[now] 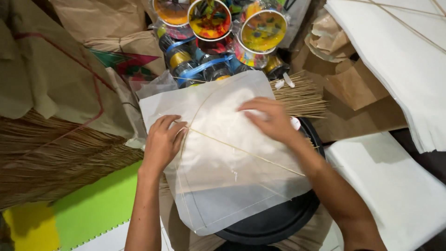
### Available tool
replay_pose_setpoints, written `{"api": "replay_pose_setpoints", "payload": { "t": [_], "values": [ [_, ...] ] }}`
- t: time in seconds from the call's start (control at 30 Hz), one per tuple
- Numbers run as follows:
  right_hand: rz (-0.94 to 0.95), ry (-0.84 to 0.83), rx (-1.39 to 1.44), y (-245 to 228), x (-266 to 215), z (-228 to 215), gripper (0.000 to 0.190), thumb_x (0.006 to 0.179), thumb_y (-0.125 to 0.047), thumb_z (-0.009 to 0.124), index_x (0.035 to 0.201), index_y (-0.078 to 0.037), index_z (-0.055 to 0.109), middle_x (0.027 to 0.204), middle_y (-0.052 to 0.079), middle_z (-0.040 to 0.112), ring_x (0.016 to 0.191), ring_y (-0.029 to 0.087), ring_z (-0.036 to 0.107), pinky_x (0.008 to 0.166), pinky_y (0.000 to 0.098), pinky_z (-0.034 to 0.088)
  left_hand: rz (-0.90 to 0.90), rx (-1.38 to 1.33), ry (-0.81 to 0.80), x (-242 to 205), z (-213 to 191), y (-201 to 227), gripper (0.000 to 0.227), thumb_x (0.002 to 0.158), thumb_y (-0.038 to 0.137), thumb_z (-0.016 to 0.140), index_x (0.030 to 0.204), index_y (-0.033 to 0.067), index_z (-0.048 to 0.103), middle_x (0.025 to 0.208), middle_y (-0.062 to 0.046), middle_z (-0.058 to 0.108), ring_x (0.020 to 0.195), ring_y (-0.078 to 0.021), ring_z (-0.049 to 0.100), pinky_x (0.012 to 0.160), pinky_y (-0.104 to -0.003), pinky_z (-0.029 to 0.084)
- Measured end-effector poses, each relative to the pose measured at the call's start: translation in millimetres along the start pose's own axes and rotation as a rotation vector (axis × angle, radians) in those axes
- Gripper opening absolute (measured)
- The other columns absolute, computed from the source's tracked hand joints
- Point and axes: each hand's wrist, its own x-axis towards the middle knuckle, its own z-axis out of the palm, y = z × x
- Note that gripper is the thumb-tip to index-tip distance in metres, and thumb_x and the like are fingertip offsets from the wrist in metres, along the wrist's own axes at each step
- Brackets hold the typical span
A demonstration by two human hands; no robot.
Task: The person is organizing and assembling kite materials by layering bamboo frames with paper sheets in a workshop environment.
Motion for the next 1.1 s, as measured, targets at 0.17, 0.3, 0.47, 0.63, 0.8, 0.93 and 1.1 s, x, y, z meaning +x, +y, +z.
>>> {"api": "replay_pose_setpoints", "payload": {
  "t": [0.17, 0.3, 0.47, 0.63, 0.8, 0.93, 1.1],
  "values": [
    [0.206, 0.003, -0.139, -28.6, -65.9, -62.7, 0.015, 0.09, -0.003, 0.073, 0.102, -0.007, 0.078, 0.096, 0.014, 0.078, 0.092, 0.034, 0.075, 0.085, 0.046, 0.056, -0.022, -0.017, 0.006, -3.7, -4.4, 7.1, 0.022, 0.098, 0.029, 0.068, 0.116, 0.0179, 0.075, 0.125, -0.006, 0.068, 0.125, -0.0315, 0.061, 0.102, -0.046, 0.049],
    [0.316, -0.01, -0.081, -6.3, -136.8, -50.6, 0.014, 0.083, -0.012, 0.08, 0.096, -0.008, 0.081, 0.087, 0.011, 0.079, 0.081, 0.028, 0.075, 0.08, 0.0427, 0.057, -0.024, -0.026, 0.029, -2.3, -5.1, 10.7, 0.033, 0.098, 0.035, 0.07, 0.122, 0.0127, 0.073, 0.13, -0.012, 0.065, 0.127, -0.0372, 0.058, 0.105, -0.05, 0.047],
    [0.206, 0.023, -0.307, -8.2, -162.3, -22.6, 0.014, 0.085, -0.016, 0.08, 0.099, -0.016, 0.081, 0.094, 0.0, 0.079, 0.089, 0.025, 0.071, 0.085, 0.0373, 0.053, 0.035, -0.006, 0.104, -3.1, 2.0, 8.9, 0.04, 0.095, 0.039, 0.073, 0.124, 0.013, 0.072, 0.134, -0.015, 0.062, 0.129, -0.0391, 0.056, 0.105, -0.051, 0.046],
    [0.141, 0.053, -0.455, -2.3, -176.4, -8.2, 0.019, 0.086, -0.022, 0.081, 0.105, -0.02, 0.079, 0.1, -0.005, 0.076, 0.099, 0.02, 0.065, 0.089, 0.0346, 0.047, 0.066, 0.031, 0.151, -7.1, 0.5, 11.0, 0.036, 0.096, 0.038, 0.072, 0.126, 0.017, 0.073, 0.139, -0.016, 0.059, 0.13, -0.0411, 0.054, 0.104, -0.052, 0.046],
    [0.081, 0.065, -0.506, 11.6, -189.2, -3.5, 0.016, 0.086, -0.023, 0.082, 0.101, -0.02, 0.079, 0.098, -0.002, 0.074, 0.099, 0.022, 0.064, 0.088, 0.0356, 0.045, 0.063, 0.063, 0.131, -10.7, 10.5, 5.5, 0.032, 0.1, 0.041, 0.067, 0.126, 0.0242, 0.075, 0.142, -0.012, 0.059, 0.134, -0.0362, 0.054, 0.109, -0.052, 0.041],
    [0.062, 0.062, -0.509, 10.7, -190.6, -2.7, 0.018, 0.085, -0.022, 0.082, 0.102, -0.019, 0.079, 0.098, -0.001, 0.074, 0.099, 0.023, 0.063, 0.088, 0.0355, 0.043, 0.054, 0.1, 0.112, -13.0, 10.7, 7.1, 0.03, 0.101, 0.043, 0.065, 0.125, 0.0271, 0.074, 0.142, -0.009, 0.06, 0.137, -0.0324, 0.052, 0.111, -0.051, 0.038],
    [0.098, 0.072, -0.523, 17.7, -197.0, 1.2, 0.015, 0.086, -0.024, 0.081, 0.101, -0.021, 0.079, 0.098, -0.001, 0.075, 0.101, 0.023, 0.063, 0.087, 0.0355, 0.042, 0.029, 0.091, 0.101, -13.5, 11.1, 7.9, 0.028, 0.102, 0.041, 0.063, 0.123, 0.0274, 0.076, 0.145, -0.009, 0.059, 0.139, -0.0337, 0.05, 0.111, -0.052, 0.039]
  ]
}}
